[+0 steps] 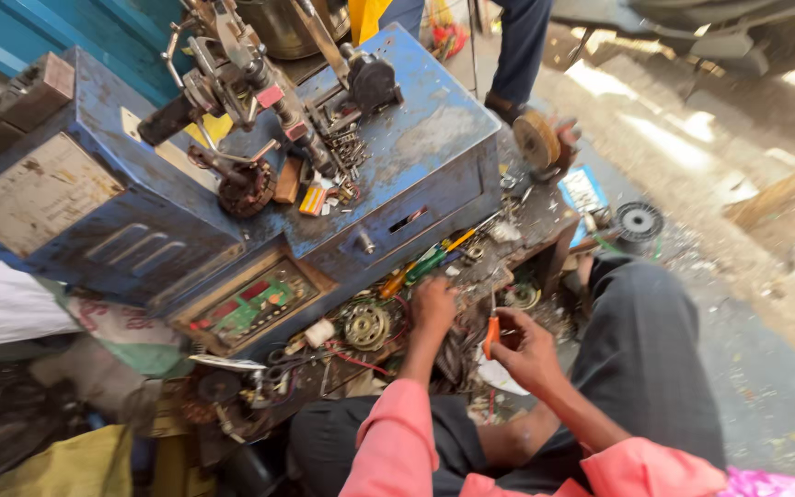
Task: The person manipulates thin wires and components of a small motor using a small screwdriver and pliers, and then works with a small metal component by hand.
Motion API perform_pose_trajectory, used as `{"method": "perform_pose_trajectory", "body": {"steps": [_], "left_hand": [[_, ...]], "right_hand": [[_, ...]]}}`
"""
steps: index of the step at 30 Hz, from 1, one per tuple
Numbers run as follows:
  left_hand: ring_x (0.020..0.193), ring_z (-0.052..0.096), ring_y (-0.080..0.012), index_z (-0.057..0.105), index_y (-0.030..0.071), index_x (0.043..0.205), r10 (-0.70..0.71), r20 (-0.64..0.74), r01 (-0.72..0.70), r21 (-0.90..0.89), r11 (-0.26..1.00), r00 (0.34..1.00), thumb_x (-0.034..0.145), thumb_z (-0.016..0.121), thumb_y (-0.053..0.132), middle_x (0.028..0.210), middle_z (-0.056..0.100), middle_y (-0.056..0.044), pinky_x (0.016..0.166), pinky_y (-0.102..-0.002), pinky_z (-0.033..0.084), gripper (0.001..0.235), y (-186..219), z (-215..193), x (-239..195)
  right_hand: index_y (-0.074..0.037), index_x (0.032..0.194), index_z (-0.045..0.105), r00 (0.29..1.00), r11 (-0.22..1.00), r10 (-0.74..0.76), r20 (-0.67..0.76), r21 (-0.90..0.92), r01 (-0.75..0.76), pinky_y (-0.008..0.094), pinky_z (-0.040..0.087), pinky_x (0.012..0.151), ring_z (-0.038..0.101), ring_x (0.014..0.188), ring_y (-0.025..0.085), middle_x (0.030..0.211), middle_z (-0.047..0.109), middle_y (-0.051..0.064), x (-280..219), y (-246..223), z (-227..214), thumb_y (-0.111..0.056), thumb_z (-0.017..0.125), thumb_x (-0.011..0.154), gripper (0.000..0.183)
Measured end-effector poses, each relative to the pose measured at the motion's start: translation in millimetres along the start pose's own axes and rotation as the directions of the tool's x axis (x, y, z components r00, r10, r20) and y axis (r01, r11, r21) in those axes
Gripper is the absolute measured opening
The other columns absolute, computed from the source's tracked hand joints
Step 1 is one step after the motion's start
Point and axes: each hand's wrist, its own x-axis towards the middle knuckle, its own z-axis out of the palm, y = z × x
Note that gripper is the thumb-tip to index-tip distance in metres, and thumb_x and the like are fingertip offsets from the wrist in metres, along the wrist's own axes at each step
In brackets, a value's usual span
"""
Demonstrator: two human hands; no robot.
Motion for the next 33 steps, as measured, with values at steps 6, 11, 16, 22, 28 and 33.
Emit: {"method": "perform_pose_trajectory", "body": {"steps": [6,11,16,22,28,33], "left_hand": [[0.055,0.054,-0.0132,0.072,0.006,0.106,-0.539,0.441,0.631,-0.740,0.234,0.717,0.095,0.072,0.019,0.084,0.068,-0.010,0.044,-0.031,0.042,0.017,-3,-23,-36],[0.061,0.059,-0.0125,0.069,0.005,0.110,-0.412,0.545,0.420,-0.834,-0.358,0.731,0.101,0.059,0.017,0.082,0.064,-0.005,0.044,-0.025,0.042,0.018,-22,-49,-100],[0.065,0.061,-0.0129,0.065,0.008,0.113,-0.434,0.502,0.317,-0.845,-0.431,0.748,0.098,0.061,0.011,0.084,0.065,-0.003,0.045,-0.026,0.043,0.016,-25,-85,-163],[0.066,0.062,-0.0127,0.062,0.004,0.110,-0.479,0.414,0.216,-0.884,-0.414,0.774,0.097,0.062,0.010,0.091,0.070,-0.006,0.045,-0.023,0.042,0.014,-40,-116,-249],[0.051,0.047,-0.0058,0.072,0.000,0.111,-0.593,0.267,0.278,-0.958,-0.074,0.760,0.095,0.071,0.015,0.071,0.057,0.000,0.043,-0.021,0.036,0.021,-37,-144,-250],[0.053,0.053,-0.0081,0.070,-0.002,0.102,-0.546,0.316,0.261,-0.949,-0.177,0.776,0.089,0.075,0.007,0.076,0.064,-0.004,0.041,-0.023,0.038,0.017,-31,-154,-248]], "right_hand": [[-0.002,0.135,0.058,0.989,0.988,0.147,0.018,0.046,-0.147,0.031,0.058,0.065,0.072,0.081,0.017,0.108,0.073,0.010,7,19,-4,0.002,0.076,0.075,0.064],[-0.002,0.136,0.057,0.998,0.998,0.037,0.060,-0.044,-0.034,0.027,0.060,0.067,0.074,0.083,0.014,0.110,0.073,0.009,6,18,5,0.001,0.076,0.076,0.063],[-0.003,0.138,0.054,0.998,0.994,0.018,-0.061,0.106,-0.012,0.029,0.059,0.073,0.070,0.090,0.016,0.113,0.068,0.009,1,-46,-5,-0.001,0.074,0.085,0.056],[-0.006,0.144,0.049,0.850,0.843,-0.525,-0.039,0.115,0.526,0.030,0.058,0.088,0.067,0.107,0.017,0.126,0.062,0.007,-43,-94,2,-0.003,0.070,0.096,0.052],[-0.009,0.124,0.058,0.723,0.475,-0.371,0.583,-0.550,0.687,0.048,0.056,0.079,0.068,0.094,0.041,0.104,0.068,0.018,28,-51,60,-0.014,0.073,0.090,0.037],[-0.003,0.124,0.058,0.707,0.128,-0.184,0.683,-0.696,0.706,0.047,0.059,0.067,0.070,0.081,0.037,0.115,0.063,0.023,107,7,66,-0.005,0.060,0.086,0.038]]}}
